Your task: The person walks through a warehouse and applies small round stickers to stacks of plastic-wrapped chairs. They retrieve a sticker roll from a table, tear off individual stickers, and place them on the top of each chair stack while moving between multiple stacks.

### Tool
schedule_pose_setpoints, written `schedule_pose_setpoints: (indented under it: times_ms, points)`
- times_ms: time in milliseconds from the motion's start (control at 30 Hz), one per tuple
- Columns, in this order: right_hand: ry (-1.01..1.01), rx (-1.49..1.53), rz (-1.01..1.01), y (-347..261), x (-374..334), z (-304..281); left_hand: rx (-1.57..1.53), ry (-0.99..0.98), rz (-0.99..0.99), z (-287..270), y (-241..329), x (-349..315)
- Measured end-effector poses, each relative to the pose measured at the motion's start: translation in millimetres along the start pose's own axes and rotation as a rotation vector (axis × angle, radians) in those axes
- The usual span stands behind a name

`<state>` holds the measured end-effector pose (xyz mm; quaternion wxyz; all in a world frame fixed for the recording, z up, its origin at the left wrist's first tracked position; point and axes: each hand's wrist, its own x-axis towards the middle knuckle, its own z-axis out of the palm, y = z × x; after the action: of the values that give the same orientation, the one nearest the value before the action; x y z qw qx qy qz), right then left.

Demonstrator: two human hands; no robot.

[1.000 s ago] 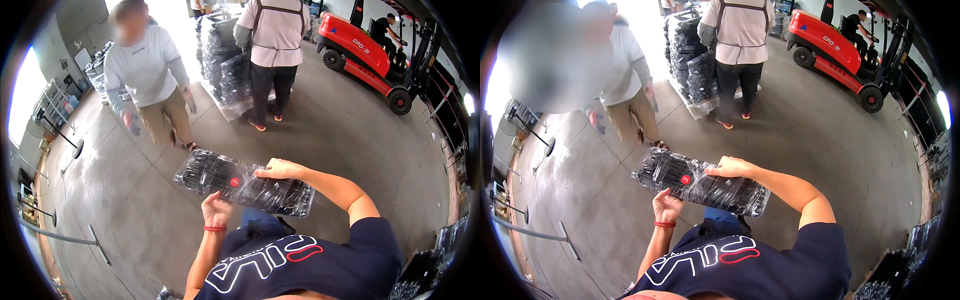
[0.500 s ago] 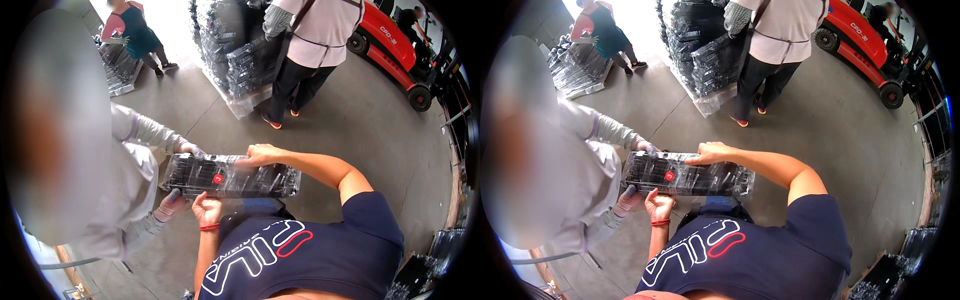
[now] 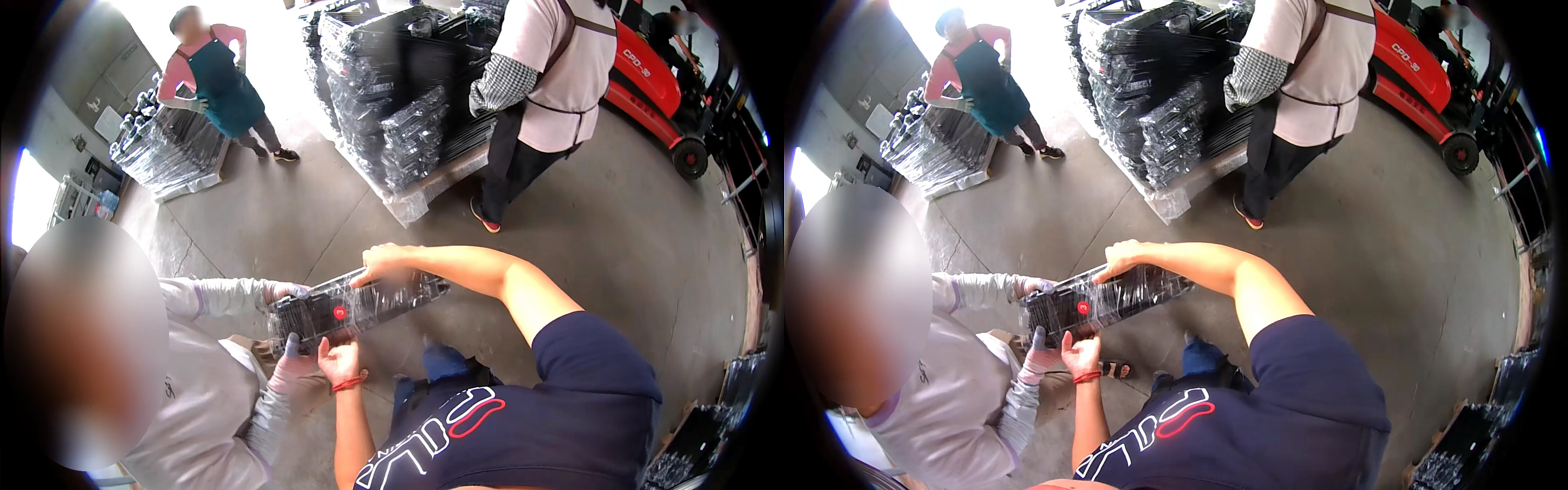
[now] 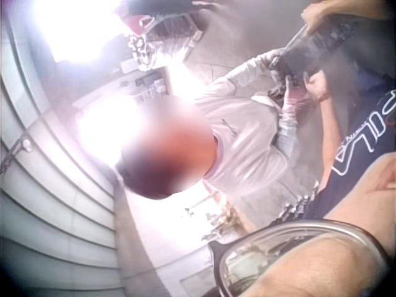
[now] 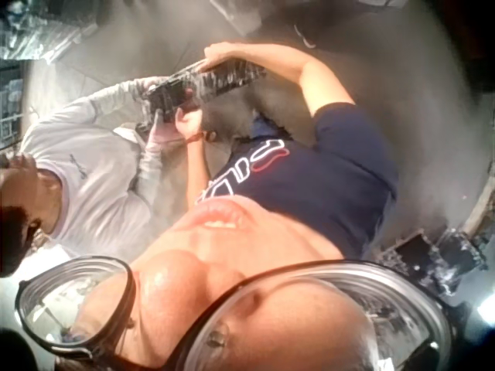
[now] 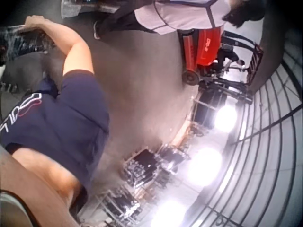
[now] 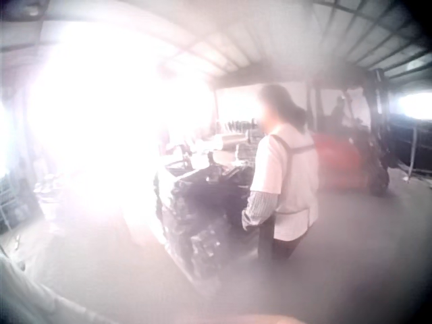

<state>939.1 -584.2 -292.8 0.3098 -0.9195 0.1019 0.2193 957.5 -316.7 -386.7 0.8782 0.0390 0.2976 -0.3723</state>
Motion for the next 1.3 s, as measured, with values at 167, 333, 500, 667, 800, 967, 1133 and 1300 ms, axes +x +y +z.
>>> schedule_pose_setpoints:
  times_ms: [167, 333, 500, 667, 800, 967, 1133, 1300]
  points:
    - [0.022, -0.064, -0.085, -18, 67, 5, 0.113, -0.171, 0.111, -6, 22, -4]
    - [0.106, -0.282, -0.187, -17, 100, 23, 0.166, -0.389, 0.101, -30, -19, -73]
    - [0.435, -0.405, -0.406, -16, 99, 47, 0.086, -0.325, 0.222, -119, -21, -134]
    - [0.665, -0.122, -0.479, -70, 11, 162, -0.137, -0.337, 0.487, -186, 30, -219]
    - [-0.028, 0.238, -0.437, -136, -62, 258, -0.082, -0.329, 0.711, -226, 91, -292]
    - [-0.432, 0.177, -0.731, -261, -78, 322, -0.126, -0.510, 0.934, -229, 158, -391]
    - [-0.595, -0.043, -1.300, -431, -65, 361, -0.177, -0.663, 0.898, -220, 231, -437]
    - [-0.573, -0.084, -1.378, -572, -60, 374, 0.066, -0.869, 0.766, -223, 365, -422]
